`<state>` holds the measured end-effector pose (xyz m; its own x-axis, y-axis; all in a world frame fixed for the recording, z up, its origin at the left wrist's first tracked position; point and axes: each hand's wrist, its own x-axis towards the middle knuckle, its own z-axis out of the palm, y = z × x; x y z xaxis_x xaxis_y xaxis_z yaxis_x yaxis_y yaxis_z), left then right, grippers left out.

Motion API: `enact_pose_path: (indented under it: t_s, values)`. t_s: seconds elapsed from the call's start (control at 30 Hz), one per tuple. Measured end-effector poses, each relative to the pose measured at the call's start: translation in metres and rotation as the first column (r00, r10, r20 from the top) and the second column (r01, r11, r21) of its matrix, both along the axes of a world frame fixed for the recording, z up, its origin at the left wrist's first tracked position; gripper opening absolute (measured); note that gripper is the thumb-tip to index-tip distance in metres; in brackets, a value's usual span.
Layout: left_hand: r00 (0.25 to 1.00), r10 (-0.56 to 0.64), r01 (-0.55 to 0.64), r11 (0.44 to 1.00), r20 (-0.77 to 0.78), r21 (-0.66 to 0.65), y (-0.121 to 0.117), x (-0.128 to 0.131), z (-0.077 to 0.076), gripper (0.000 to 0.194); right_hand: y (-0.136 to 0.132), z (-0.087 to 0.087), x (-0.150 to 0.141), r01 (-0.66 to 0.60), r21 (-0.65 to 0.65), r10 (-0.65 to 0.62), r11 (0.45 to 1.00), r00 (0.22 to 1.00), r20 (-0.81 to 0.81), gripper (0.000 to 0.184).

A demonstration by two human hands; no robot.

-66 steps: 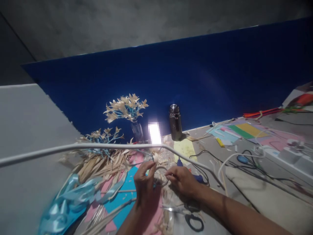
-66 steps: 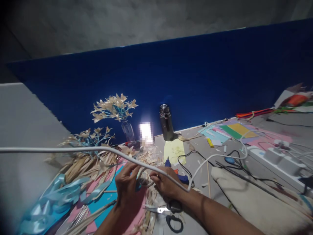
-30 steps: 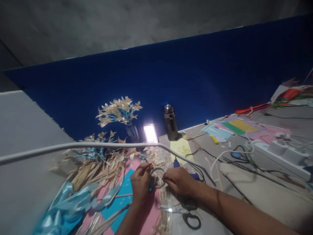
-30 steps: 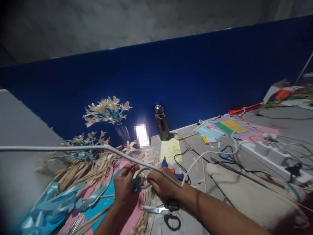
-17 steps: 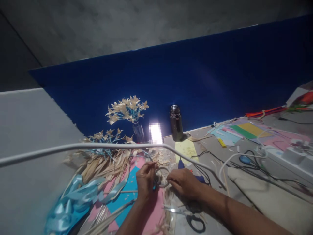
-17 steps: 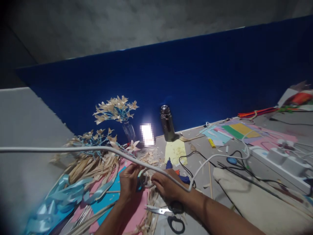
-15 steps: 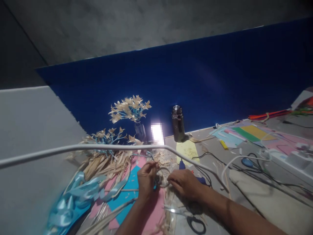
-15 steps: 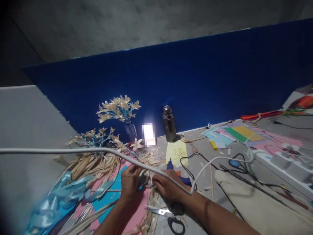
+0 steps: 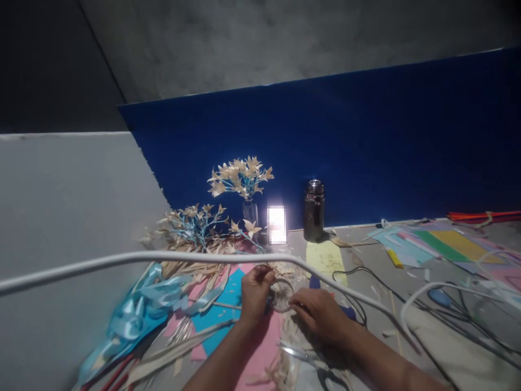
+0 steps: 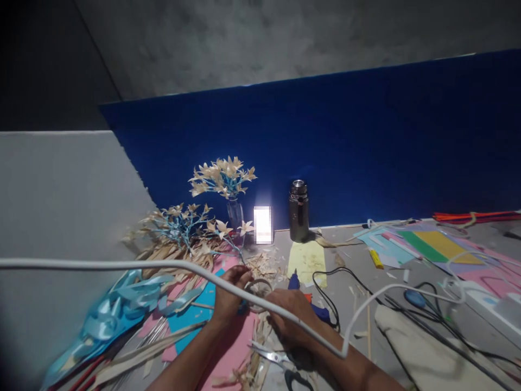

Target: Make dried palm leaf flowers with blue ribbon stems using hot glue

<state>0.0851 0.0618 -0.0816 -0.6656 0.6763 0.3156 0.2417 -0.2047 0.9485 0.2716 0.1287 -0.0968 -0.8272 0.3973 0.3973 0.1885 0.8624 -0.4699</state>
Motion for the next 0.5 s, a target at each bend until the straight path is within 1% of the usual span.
enact_pose_path:
  t_s: [0.1, 0.17, 0.23, 0.3, 0.4, 0.5]
  values:
    - [0.999, 0.014, -0.014, 1.0, -0.037, -0.004, -0.001, 0.0, 0.0, 0.014, 0.0, 0.001, 0.0, 0.005, 0.022, -0.006, 1.0, 0.999, 0.035, 0.015]
    - [0.997, 0.027, -0.028, 1.0, -0.074, -0.01, -0.002, 0.001, 0.002, 0.012, -0.001, 0.003, 0.0, 0.012, 0.026, -0.013, 1.0, 0.999, 0.051, 0.017]
    - [0.993, 0.048, -0.049, 0.999, -0.109, -0.008, -0.003, -0.001, 0.008, 0.011, -0.002, 0.005, -0.001, 0.025, 0.026, -0.026, 0.999, 0.998, 0.061, 0.019]
    - [0.987, 0.077, -0.078, 0.997, -0.138, 0.002, -0.003, -0.008, 0.015, 0.011, -0.002, 0.006, -0.002, 0.037, 0.029, -0.039, 0.999, 0.997, 0.067, 0.017]
    - [0.975, 0.122, -0.121, 0.993, -0.187, 0.017, -0.001, -0.033, 0.03, 0.016, -0.001, 0.005, -0.003, 0.039, 0.023, -0.041, 0.999, 0.997, 0.061, 0.015]
    - [0.949, 0.195, -0.192, 0.981, -0.249, 0.036, 0.0, -0.069, 0.046, 0.017, -0.001, 0.003, -0.003, 0.03, 0.016, -0.03, 0.999, 0.999, 0.042, 0.016]
